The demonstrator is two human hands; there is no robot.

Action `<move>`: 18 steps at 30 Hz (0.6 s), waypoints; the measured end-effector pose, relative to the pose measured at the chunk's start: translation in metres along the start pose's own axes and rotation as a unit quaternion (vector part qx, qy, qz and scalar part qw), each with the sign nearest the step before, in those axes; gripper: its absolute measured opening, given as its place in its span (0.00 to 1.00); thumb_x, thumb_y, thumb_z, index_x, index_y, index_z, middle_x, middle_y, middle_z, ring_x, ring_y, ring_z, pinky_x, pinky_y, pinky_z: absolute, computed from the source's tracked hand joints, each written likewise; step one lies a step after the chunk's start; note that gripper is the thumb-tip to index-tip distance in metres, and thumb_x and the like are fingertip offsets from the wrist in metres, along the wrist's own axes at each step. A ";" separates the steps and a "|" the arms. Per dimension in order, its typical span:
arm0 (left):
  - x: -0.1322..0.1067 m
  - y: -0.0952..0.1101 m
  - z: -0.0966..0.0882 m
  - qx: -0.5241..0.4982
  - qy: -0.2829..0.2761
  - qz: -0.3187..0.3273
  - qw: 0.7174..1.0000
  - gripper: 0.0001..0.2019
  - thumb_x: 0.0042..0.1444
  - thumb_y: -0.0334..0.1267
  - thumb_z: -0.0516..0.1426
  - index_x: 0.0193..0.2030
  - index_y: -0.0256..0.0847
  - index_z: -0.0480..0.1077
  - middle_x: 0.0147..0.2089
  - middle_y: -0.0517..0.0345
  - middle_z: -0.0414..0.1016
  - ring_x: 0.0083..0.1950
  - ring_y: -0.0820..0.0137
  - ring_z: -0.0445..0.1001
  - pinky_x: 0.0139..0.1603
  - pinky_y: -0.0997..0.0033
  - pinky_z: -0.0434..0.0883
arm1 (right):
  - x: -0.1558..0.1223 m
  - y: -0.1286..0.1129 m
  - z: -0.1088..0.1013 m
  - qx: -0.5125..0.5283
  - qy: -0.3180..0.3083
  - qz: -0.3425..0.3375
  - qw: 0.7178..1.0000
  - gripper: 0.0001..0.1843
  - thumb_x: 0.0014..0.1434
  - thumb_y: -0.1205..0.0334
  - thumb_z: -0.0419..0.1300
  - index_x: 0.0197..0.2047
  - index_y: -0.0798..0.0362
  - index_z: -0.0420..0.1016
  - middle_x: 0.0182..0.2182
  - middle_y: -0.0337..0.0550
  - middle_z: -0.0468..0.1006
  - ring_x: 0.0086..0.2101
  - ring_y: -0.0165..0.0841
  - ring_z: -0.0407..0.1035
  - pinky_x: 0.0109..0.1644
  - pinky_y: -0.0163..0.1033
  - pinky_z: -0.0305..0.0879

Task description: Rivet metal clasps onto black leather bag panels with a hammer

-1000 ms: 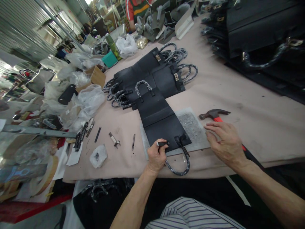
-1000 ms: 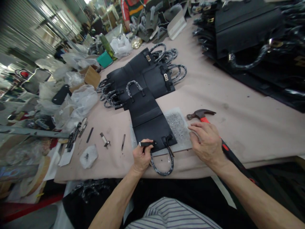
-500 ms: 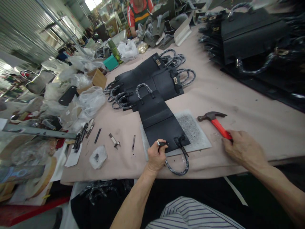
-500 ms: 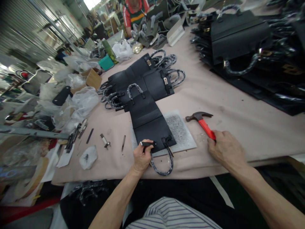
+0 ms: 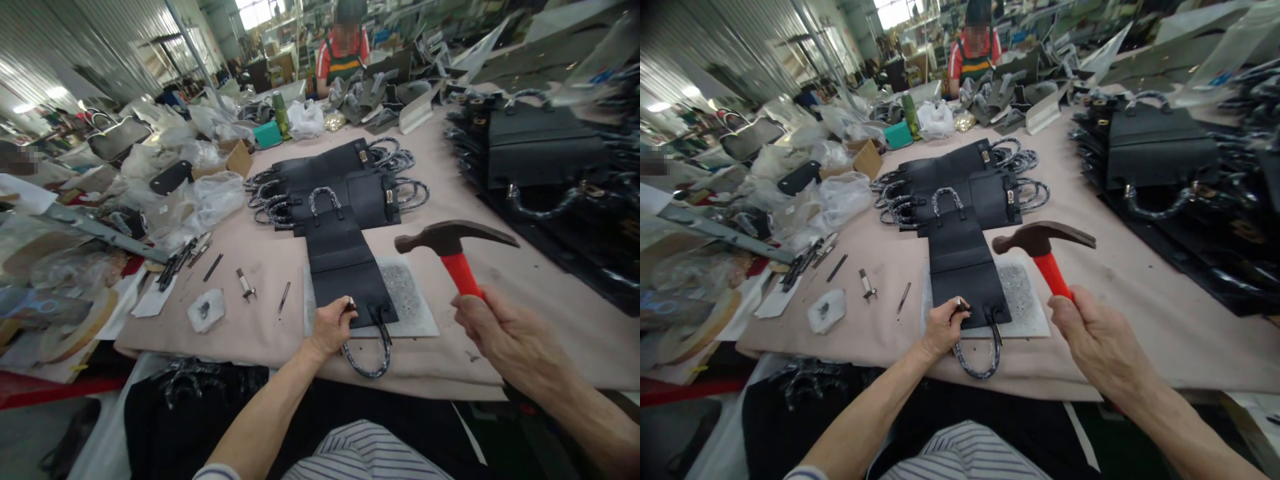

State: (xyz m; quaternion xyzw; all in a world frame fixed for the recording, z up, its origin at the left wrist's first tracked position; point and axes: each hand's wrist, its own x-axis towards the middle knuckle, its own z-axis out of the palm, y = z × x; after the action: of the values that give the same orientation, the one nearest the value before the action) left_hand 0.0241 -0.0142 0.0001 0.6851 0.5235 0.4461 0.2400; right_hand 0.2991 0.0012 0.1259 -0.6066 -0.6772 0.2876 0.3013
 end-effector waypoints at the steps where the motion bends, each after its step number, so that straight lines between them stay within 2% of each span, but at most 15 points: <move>1: 0.000 0.000 0.000 0.002 0.002 0.003 1.000 0.06 0.63 0.30 0.56 0.44 0.42 0.74 0.39 0.55 0.81 0.40 0.66 0.81 0.44 0.70 0.79 | 0.000 -0.010 -0.001 -0.042 0.004 -0.070 0.997 0.22 0.69 0.41 0.48 0.31 0.48 0.63 0.16 0.36 0.66 0.16 0.32 0.62 0.21 0.37 0.54; 4: 0.000 -0.002 0.001 0.007 0.014 0.011 1.000 0.07 0.62 0.28 0.57 0.44 0.42 0.74 0.39 0.55 0.81 0.39 0.67 0.82 0.43 0.70 0.80 | 0.001 -0.026 0.003 -0.124 -0.051 -0.207 0.969 0.21 0.71 0.45 0.47 0.31 0.47 0.62 0.16 0.36 0.66 0.14 0.31 0.58 0.22 0.39 0.45; 7: -0.001 -0.004 0.002 0.007 0.013 0.013 1.000 0.07 0.62 0.27 0.57 0.44 0.41 0.74 0.39 0.55 0.82 0.38 0.67 0.82 0.42 0.71 0.80 | 0.003 -0.038 0.002 -0.186 -0.100 -0.252 0.944 0.19 0.72 0.47 0.47 0.31 0.47 0.61 0.16 0.36 0.67 0.14 0.30 0.55 0.23 0.40 0.39; 9: -0.002 -0.006 0.003 0.001 0.012 0.014 1.000 0.07 0.62 0.28 0.57 0.44 0.41 0.73 0.39 0.55 0.82 0.39 0.66 0.82 0.43 0.70 0.80 | 0.003 -0.050 -0.005 -0.174 -0.065 -0.262 0.947 0.18 0.72 0.47 0.48 0.32 0.46 0.62 0.16 0.34 0.66 0.14 0.30 0.55 0.23 0.39 0.40; 12: -0.003 -0.008 0.004 -0.004 0.014 0.014 1.000 0.06 0.63 0.29 0.57 0.45 0.41 0.73 0.40 0.54 0.82 0.41 0.65 0.82 0.46 0.68 0.80 | -0.003 -0.063 -0.012 -0.129 0.075 -0.239 0.960 0.18 0.72 0.46 0.46 0.34 0.46 0.64 0.18 0.35 0.65 0.17 0.31 0.58 0.24 0.39 0.50; 13: -0.003 -0.008 0.004 -0.002 0.014 0.010 1.000 0.06 0.63 0.29 0.57 0.45 0.41 0.74 0.40 0.54 0.82 0.41 0.65 0.82 0.46 0.68 0.80 | -0.005 -0.063 -0.011 -0.125 0.091 -0.233 0.960 0.19 0.72 0.45 0.45 0.34 0.45 0.64 0.18 0.36 0.65 0.17 0.32 0.59 0.24 0.39 0.51; 14: -0.003 -0.009 0.004 0.002 0.013 0.008 1.000 0.06 0.63 0.29 0.57 0.44 0.41 0.74 0.40 0.54 0.82 0.40 0.66 0.82 0.45 0.69 0.80 | -0.006 -0.059 -0.008 -0.133 0.078 -0.233 0.960 0.21 0.72 0.44 0.44 0.33 0.45 0.64 0.17 0.37 0.65 0.17 0.33 0.58 0.24 0.39 0.50; 17: -0.003 -0.009 0.003 0.013 0.011 0.006 1.000 0.07 0.62 0.28 0.58 0.44 0.42 0.74 0.38 0.55 0.82 0.38 0.66 0.82 0.42 0.70 0.80 | -0.007 -0.044 0.001 -0.183 -0.063 -0.238 0.952 0.23 0.72 0.42 0.44 0.31 0.46 0.62 0.15 0.36 0.64 0.14 0.31 0.54 0.22 0.40 0.41; 18: -0.002 -0.008 0.003 0.014 0.012 0.010 1.000 0.08 0.61 0.28 0.58 0.44 0.42 0.74 0.38 0.55 0.82 0.38 0.66 0.83 0.42 0.71 0.80 | -0.007 -0.040 0.002 -0.191 -0.084 -0.229 0.951 0.22 0.71 0.42 0.45 0.31 0.46 0.62 0.15 0.35 0.63 0.14 0.31 0.53 0.22 0.40 0.39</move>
State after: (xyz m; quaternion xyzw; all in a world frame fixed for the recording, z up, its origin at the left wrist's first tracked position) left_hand 0.0221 -0.0132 -0.0089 0.6880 0.5255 0.4494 0.2202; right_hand 0.2724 -0.0095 0.1548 -0.4551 -0.8629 0.1260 0.1800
